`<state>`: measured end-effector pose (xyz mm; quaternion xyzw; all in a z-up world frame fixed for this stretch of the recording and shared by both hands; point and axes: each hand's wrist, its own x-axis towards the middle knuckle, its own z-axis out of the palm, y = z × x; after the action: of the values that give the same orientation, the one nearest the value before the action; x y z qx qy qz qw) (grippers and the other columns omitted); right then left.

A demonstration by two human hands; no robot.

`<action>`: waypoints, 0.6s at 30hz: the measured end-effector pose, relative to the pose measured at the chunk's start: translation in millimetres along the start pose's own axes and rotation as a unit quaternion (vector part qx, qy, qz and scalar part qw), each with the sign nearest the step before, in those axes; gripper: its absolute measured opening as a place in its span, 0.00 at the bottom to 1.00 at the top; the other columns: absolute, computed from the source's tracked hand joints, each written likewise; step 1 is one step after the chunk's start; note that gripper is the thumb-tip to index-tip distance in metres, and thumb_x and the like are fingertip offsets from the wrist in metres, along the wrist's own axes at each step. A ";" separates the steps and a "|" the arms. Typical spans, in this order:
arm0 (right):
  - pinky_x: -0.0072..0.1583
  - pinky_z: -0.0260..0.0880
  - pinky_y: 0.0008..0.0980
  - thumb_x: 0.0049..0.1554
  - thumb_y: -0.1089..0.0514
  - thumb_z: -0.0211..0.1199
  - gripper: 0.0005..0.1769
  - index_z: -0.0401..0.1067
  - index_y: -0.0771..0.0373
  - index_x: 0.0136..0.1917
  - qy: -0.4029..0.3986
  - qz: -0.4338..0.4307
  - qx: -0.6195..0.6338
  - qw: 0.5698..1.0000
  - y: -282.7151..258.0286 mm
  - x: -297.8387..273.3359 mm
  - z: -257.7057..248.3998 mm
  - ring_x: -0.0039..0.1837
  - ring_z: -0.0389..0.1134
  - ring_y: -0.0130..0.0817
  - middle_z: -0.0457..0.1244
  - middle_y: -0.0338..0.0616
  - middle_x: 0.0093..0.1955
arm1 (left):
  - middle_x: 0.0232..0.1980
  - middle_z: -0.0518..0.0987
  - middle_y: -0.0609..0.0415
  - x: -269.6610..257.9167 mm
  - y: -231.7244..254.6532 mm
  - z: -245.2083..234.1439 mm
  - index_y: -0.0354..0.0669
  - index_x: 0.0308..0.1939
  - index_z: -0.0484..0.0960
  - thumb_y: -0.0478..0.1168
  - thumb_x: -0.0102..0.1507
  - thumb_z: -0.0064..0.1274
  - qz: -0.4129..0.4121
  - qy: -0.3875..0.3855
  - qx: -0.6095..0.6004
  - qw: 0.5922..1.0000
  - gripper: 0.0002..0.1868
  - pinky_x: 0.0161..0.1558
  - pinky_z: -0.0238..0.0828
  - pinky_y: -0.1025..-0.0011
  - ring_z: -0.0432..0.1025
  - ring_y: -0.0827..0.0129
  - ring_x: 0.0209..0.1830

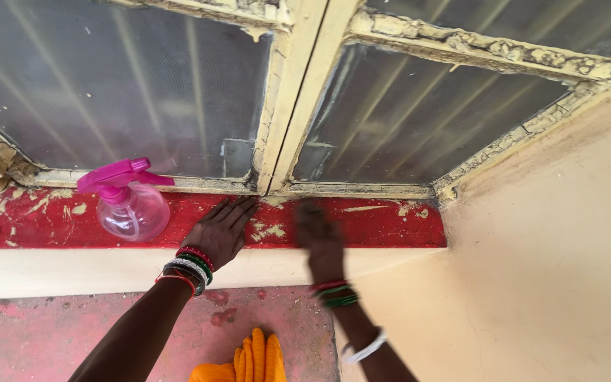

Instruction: The person cleans a window sill and frame by hand, spraying liquid from a bottle onto the surfaces and then wiping the area with a cloth.

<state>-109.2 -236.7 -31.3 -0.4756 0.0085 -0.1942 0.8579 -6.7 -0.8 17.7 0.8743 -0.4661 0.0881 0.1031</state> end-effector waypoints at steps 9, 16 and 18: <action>0.46 0.65 0.28 0.54 0.71 0.47 0.27 0.70 0.63 0.66 -0.216 -0.105 -0.634 0.735 -104.9 17.6 -32.0 0.46 0.65 0.26 0.67 0.37 0.64 | 0.77 0.60 0.51 -0.2 -0.9 3.3 0.37 0.72 0.62 0.45 0.63 0.44 0.003 0.006 0.001 1.000 0.33 0.76 0.46 0.62 0.56 0.65 0.76; 0.50 0.66 0.28 0.63 0.60 0.52 0.16 0.75 0.64 0.61 0.069 -0.057 -0.629 0.773 -123.1 25.1 -154.3 0.46 0.62 0.25 0.64 0.38 0.48 | 0.77 0.60 0.51 1.0 0.2 1.4 0.37 0.71 0.62 0.46 0.63 0.44 -0.002 -0.003 0.004 1.000 0.33 0.76 0.45 0.62 0.55 0.64 0.76; 0.42 0.62 0.27 0.64 0.63 0.52 0.12 0.67 0.62 0.62 0.216 -0.020 -0.166 0.962 -93.4 34.4 -139.8 0.41 0.59 0.24 0.67 0.35 0.49 | 0.77 0.60 0.51 1.5 -0.4 0.2 0.38 0.71 0.62 0.46 0.63 0.43 -0.001 0.000 -0.001 1.000 0.33 0.76 0.45 0.62 0.55 0.65 0.76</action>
<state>-135.6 -406.2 -25.5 -0.5584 0.2168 -0.3054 0.7402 -5.5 -1.7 17.8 0.8748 -0.4651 0.0870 0.1040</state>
